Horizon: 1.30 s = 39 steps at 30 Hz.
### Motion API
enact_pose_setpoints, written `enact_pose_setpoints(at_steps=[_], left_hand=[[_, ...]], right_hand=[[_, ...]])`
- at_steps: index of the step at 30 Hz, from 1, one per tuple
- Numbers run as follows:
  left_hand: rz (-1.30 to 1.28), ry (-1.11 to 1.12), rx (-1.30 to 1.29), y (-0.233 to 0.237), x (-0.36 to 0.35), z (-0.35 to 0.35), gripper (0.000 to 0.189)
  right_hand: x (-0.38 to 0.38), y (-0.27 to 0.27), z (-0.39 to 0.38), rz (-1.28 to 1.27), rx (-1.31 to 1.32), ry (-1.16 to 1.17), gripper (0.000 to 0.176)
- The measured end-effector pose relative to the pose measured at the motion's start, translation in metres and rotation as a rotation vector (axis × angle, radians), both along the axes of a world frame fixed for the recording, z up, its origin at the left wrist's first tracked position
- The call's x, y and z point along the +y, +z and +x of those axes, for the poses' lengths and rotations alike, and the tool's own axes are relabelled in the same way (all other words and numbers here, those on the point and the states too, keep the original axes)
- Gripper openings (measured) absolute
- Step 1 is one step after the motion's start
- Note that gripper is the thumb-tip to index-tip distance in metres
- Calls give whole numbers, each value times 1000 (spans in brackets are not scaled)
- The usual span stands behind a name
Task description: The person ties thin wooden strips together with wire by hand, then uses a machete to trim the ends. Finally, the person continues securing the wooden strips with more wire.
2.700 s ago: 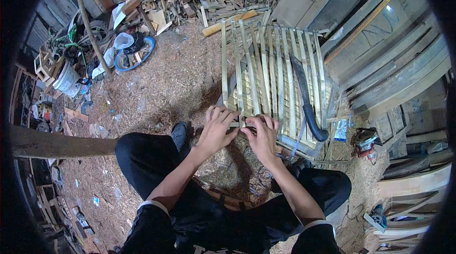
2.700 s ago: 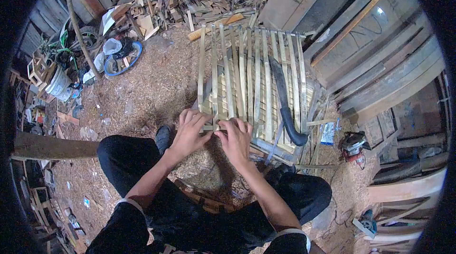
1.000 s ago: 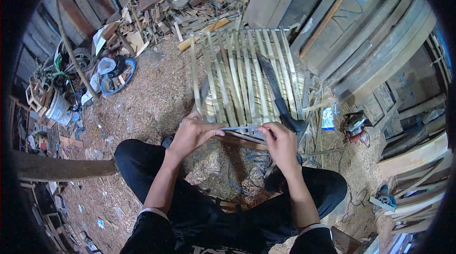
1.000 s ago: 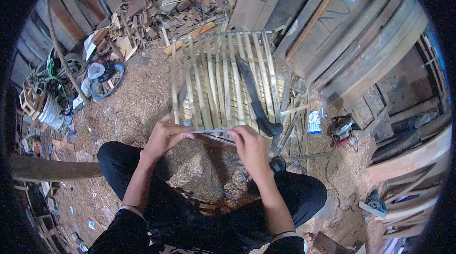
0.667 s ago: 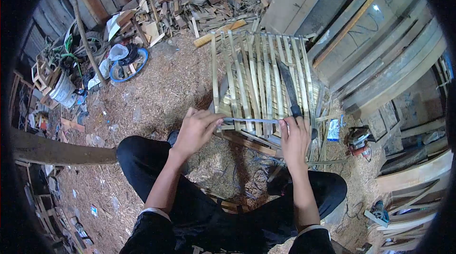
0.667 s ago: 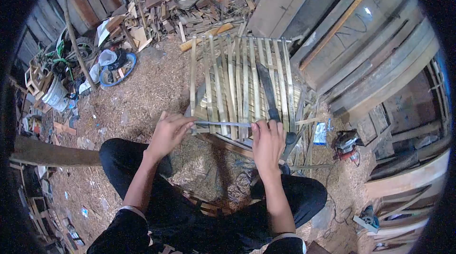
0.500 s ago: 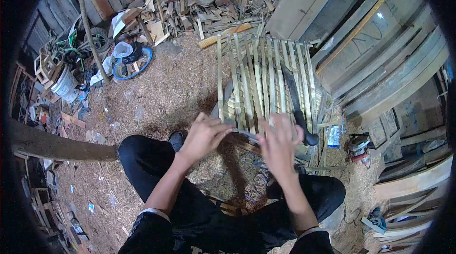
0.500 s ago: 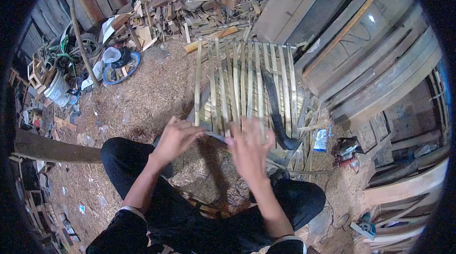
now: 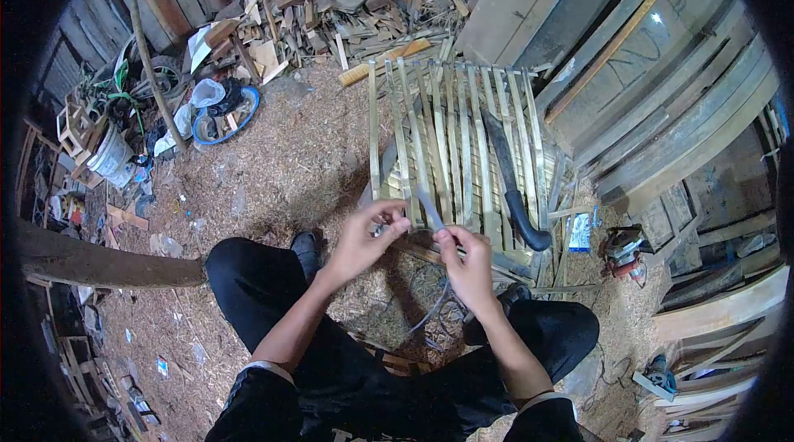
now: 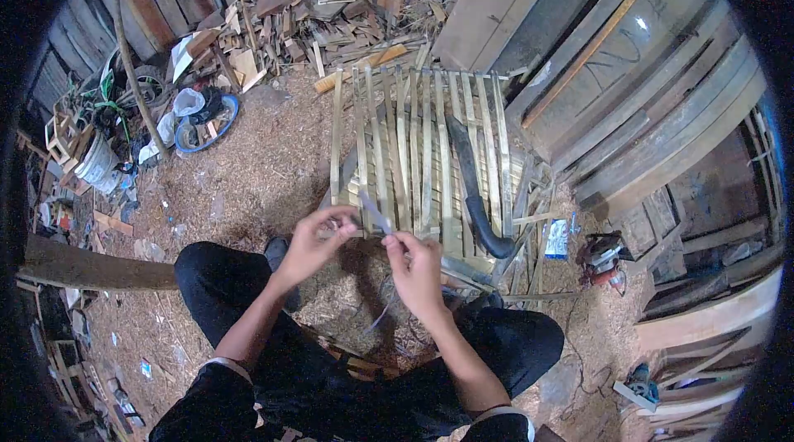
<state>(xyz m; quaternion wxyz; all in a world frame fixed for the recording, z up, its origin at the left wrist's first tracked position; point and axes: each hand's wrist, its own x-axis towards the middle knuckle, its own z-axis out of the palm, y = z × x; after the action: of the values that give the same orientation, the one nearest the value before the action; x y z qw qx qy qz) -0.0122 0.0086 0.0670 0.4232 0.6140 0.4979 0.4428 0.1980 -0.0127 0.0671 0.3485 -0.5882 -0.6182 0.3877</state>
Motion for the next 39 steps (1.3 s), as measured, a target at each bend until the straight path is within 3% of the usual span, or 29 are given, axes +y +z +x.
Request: enact_pose_setpoints(at_steps=[2,4,8,12,14,16,18,27,30,33,39], left_hand=[[42,-38,-29,-12,-4,12,31],[73,-58,-12,-9,-7,19,29],[30,-40,-145,-13,-7,28,22],[-84,-48,-341,-22,-5,28,18],[-92,-52,-328,-27,-4,25,17],[-104,-52,-315,-26,-6,25,17],[-167,-46,-375,-23,-10,27,16],[-132,-147,-192,-23,-18,29,17],[-143,-232,-189,-15,-17,29,18],[-170,-264,-180,-15,-19,32,17],[-166,-243,-212,-19,-21,30,18]], right_hand=[[-2,-5,-7,24,26,28,23],[-4,-12,-14,303,50,54,20],[-11,-9,-15,140,-74,69,22],[-9,-7,-10,226,-229,128,23],[-3,-5,-10,499,-360,12,26],[0,7,-1,503,-345,40,27],[2,23,3,365,-119,34,26],[6,14,-4,384,4,107,23],[10,18,1,376,33,89,16],[14,16,6,219,251,-138,15],[12,16,6,173,282,-123,26]])
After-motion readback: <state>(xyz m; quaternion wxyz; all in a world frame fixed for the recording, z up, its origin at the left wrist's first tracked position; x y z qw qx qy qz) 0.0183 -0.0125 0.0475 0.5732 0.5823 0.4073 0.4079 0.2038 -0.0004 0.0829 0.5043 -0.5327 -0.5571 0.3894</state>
